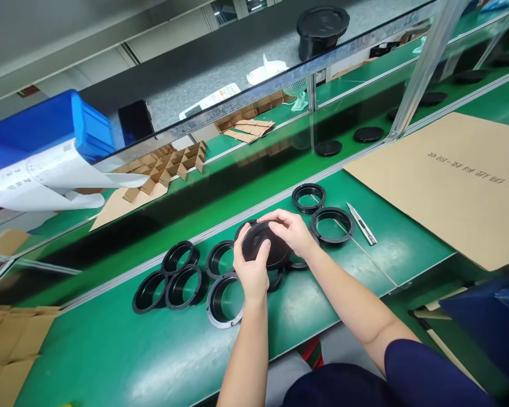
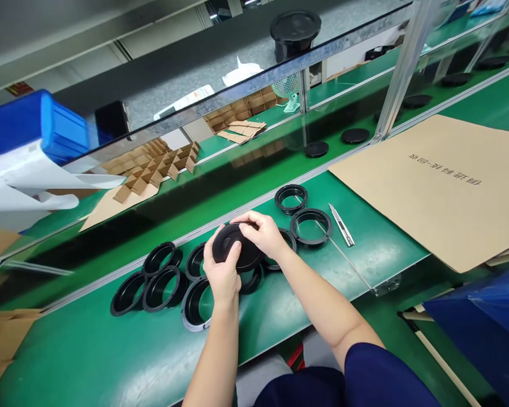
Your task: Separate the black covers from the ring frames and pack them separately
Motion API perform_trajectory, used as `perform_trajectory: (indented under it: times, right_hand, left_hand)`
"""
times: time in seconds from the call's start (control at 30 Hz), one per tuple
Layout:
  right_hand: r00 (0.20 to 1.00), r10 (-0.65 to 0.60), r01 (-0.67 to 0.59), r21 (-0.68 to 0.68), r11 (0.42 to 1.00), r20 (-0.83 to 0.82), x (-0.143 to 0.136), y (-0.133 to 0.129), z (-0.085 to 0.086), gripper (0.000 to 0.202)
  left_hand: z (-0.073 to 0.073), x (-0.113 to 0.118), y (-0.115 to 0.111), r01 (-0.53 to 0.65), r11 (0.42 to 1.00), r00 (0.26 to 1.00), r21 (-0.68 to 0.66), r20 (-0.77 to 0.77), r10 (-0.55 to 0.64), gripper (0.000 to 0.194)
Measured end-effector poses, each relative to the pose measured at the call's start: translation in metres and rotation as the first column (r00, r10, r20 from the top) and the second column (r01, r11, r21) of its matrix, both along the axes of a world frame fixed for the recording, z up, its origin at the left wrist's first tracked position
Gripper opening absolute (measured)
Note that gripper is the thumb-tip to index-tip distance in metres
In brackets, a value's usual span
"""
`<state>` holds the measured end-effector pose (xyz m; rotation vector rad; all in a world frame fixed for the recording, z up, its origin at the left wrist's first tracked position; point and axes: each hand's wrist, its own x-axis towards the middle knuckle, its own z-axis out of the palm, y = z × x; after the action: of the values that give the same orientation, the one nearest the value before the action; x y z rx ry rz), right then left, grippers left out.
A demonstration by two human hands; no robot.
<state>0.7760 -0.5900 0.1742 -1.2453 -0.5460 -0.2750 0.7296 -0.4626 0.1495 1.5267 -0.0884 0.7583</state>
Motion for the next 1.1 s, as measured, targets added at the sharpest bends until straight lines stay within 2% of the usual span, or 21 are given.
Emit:
perform_trajectory:
  times: [0.2, 0.47, 0.63, 0.87, 1.1]
  right_hand:
    - [0.997, 0.050, -0.049, 0.005, 0.999, -0.055, -0.002, 0.007, -0.003, 0.013]
    - [0.990, 0.103, -0.101, 0.025, 0.995, -0.101, -0.005, 0.012, -0.004, 0.015]
    - [0.992, 0.074, -0.073, 0.016, 0.997, -0.098, -0.006, 0.012, -0.003, 0.012]
    - [0.993, 0.085, -0.085, 0.007, 0.996, -0.086, -0.003, 0.009, -0.005, 0.016]
    - [0.995, 0.068, -0.069, -0.008, 0.998, -0.078, -0.004, 0.011, -0.004, 0.013]
  left_hand:
    - [-0.009, -0.007, 0.008, -0.041, 0.994, 0.999, 0.097, 0.033, 0.038, 0.055]
    - [-0.011, -0.012, 0.016, -0.011, 0.999, 1.000, 0.045, -0.012, 0.012, 0.057]
    - [-0.011, -0.013, 0.014, -0.017, 0.997, 0.999, 0.072, 0.037, 0.015, 0.054]
    - [-0.014, -0.013, 0.014, 0.001, 0.998, 1.000, 0.057, -0.012, 0.000, 0.058]
    - [-0.013, -0.013, 0.014, -0.004, 0.997, 1.000, 0.075, 0.017, 0.003, 0.057]
